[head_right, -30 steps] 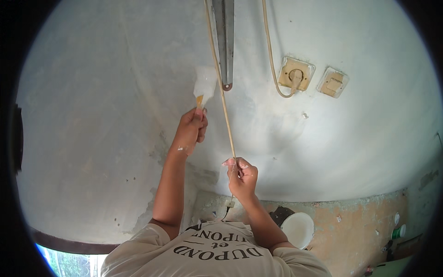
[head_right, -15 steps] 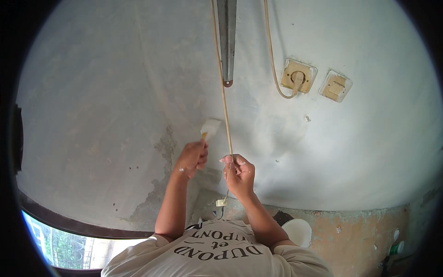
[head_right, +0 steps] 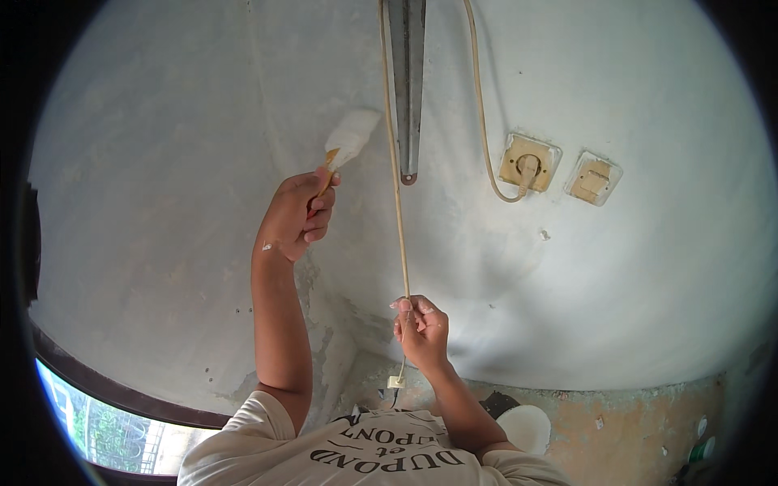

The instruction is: The person applies spackle to a wall and corner using a putty knife.

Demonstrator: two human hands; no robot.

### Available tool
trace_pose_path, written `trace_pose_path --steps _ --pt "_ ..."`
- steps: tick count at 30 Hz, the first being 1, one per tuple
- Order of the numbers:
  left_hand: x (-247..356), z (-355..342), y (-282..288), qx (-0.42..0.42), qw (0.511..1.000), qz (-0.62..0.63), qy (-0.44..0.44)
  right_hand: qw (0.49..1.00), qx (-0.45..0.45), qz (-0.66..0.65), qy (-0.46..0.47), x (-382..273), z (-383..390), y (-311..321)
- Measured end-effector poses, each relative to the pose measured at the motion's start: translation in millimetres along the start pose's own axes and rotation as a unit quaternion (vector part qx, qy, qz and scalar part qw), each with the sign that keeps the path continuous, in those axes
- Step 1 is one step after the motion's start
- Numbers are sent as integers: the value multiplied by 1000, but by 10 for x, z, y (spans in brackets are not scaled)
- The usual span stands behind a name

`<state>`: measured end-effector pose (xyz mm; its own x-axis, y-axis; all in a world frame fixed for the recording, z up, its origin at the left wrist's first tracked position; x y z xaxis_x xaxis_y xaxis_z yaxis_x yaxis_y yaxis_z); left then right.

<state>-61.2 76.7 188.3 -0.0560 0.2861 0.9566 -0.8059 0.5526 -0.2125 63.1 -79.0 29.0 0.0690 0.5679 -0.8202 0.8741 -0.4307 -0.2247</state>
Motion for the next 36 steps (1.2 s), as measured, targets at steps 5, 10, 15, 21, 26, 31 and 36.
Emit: trace_pose_path --steps 5,10,15,21,26,31,36 --pt "-259 -408 72 -1 1000 25 -6 1000 1 -1 -11 104 -13 4" --pt "-1337 -1006 128 -50 989 57 128 1000 0 3 -15 180 -31 11" --pt "-2376 -1001 362 7 980 60 192 1000 -8 8 -5 183 -68 -43" --pt "-3403 -699 638 -23 922 68 380 999 -24 22 4 249 -28 -77" --pt "-2633 -690 674 21 955 52 290 999 -38 1 7 218 -75 -162" --pt "-1328 -551 601 -27 976 98 195 999 -46 -9 5 266 -92 -246" --pt "-782 -247 489 -42 991 68 111 999 -36 -15 1 325 -114 -204"
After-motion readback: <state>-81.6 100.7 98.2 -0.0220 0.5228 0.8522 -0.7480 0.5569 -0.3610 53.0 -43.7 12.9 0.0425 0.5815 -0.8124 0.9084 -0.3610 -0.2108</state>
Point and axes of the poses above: each hand's wrist, its own z-axis away from the middle knuckle, its own y-axis out of the back of the hand, x = y × z, the point moved 8 cm from there along -z, towards the middle knuckle, and after that the axes turned 15 degrees about y, right-handed, at the moved point
